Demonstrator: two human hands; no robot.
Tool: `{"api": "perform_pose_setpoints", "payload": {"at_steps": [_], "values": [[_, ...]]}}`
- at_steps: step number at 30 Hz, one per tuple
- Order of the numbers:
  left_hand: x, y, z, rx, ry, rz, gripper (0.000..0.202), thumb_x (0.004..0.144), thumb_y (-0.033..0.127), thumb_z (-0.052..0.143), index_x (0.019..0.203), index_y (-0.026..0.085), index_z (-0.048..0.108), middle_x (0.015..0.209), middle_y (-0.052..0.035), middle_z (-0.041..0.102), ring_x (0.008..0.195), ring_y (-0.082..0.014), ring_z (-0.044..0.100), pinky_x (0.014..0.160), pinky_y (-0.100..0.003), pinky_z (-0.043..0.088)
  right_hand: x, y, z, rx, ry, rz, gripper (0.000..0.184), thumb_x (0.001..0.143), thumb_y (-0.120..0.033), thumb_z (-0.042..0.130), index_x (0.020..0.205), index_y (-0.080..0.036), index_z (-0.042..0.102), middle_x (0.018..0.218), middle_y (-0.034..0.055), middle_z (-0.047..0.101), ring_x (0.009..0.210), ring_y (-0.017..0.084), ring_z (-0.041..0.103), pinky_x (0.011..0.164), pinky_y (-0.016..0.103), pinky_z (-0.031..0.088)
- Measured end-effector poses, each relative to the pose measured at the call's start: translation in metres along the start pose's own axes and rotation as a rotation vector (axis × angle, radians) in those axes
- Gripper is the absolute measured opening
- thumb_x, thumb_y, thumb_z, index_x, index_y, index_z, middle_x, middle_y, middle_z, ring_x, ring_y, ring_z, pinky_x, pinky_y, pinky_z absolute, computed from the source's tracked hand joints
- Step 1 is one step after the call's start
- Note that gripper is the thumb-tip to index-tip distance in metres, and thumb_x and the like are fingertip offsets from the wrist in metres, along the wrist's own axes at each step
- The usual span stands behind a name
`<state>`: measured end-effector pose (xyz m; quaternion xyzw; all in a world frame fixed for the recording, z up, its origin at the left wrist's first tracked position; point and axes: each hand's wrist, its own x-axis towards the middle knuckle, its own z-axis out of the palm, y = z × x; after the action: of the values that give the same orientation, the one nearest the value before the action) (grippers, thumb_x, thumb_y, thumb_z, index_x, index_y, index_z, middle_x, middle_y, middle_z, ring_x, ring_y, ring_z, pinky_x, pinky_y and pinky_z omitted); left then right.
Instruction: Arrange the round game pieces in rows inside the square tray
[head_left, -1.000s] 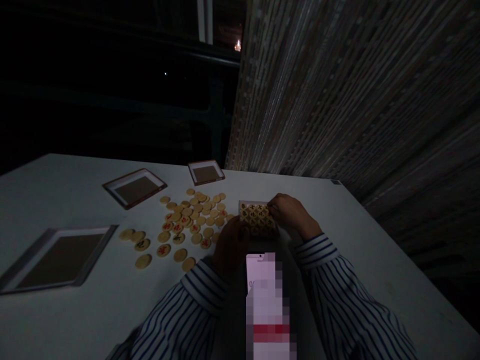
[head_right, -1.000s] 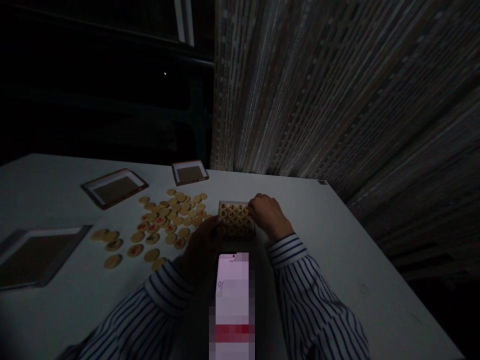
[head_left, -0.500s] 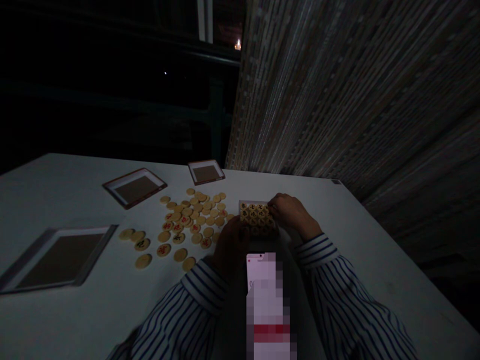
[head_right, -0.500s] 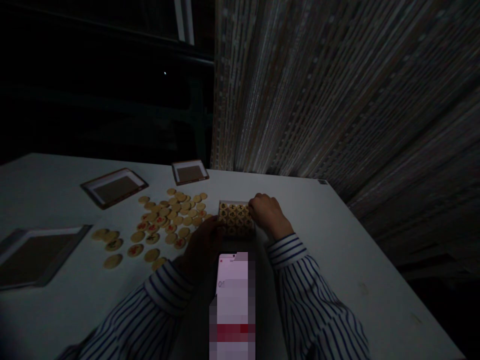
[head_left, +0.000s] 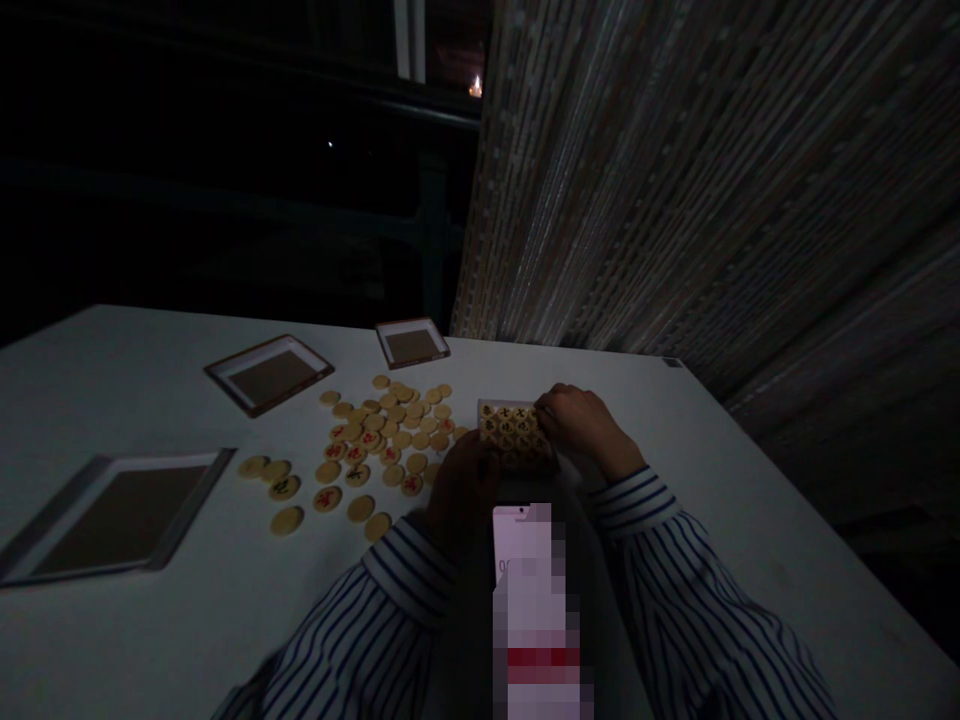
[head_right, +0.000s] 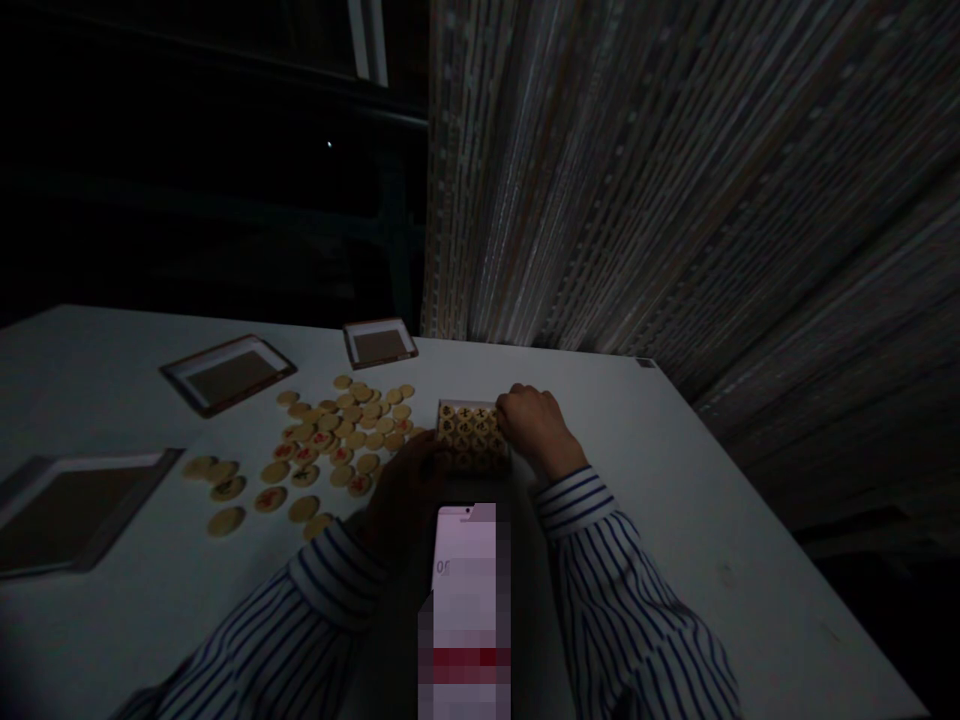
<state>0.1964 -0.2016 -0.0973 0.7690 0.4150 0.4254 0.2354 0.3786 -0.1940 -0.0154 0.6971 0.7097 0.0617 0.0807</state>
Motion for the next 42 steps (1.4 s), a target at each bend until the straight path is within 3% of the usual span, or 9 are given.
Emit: {"api": "perform_pose_setpoints", "payload": {"at_steps": [12, 27, 42], "values": [[0.0, -0.003, 0.001, 0.018, 0.034, 0.034, 0.017, 0.08, 0.016, 0.046, 0.087, 0.016, 0.061, 0.102, -0.0105, 0.063, 0.098, -0.0212, 0.058, 0.087, -0.04, 0.049, 0.003, -0.011, 0.0, 0.026, 0.021, -0.083, 0.034, 0.09, -0.034, 0.035, 0.106, -0.023, 0.062, 0.104, 0.0099, 0.058, 0.097, 0.023, 0.051, 0.076, 0.032, 0.036], [-0.001, -0.005, 0.005, 0.047, 0.025, -0.023, 0.02, 0.08, 0.018, 0.046, 0.091, 0.013, 0.062, 0.108, -0.0142, 0.061, 0.102, -0.0238, 0.057, 0.089, -0.043, 0.047, 0.004, -0.013, 0.001, 0.033, 0.012, -0.058, 0.033, 0.09, -0.035, 0.037, 0.104, -0.023, 0.064, 0.105, 0.0102, 0.055, 0.097, 0.023, 0.048, 0.075, 0.033, 0.034], [0.0, -0.002, 0.002, 0.061, 0.017, 0.014, 0.019, 0.081, 0.016, 0.045, 0.087, 0.016, 0.063, 0.101, -0.01, 0.064, 0.099, -0.0212, 0.058, 0.087, -0.041, 0.049, 0.003, -0.014, 0.0, 0.029, 0.029, -0.06, 0.034, 0.09, -0.034, 0.035, 0.1, -0.021, 0.065, 0.103, 0.0102, 0.056, 0.097, 0.022, 0.048, 0.075, 0.033, 0.034]]}}
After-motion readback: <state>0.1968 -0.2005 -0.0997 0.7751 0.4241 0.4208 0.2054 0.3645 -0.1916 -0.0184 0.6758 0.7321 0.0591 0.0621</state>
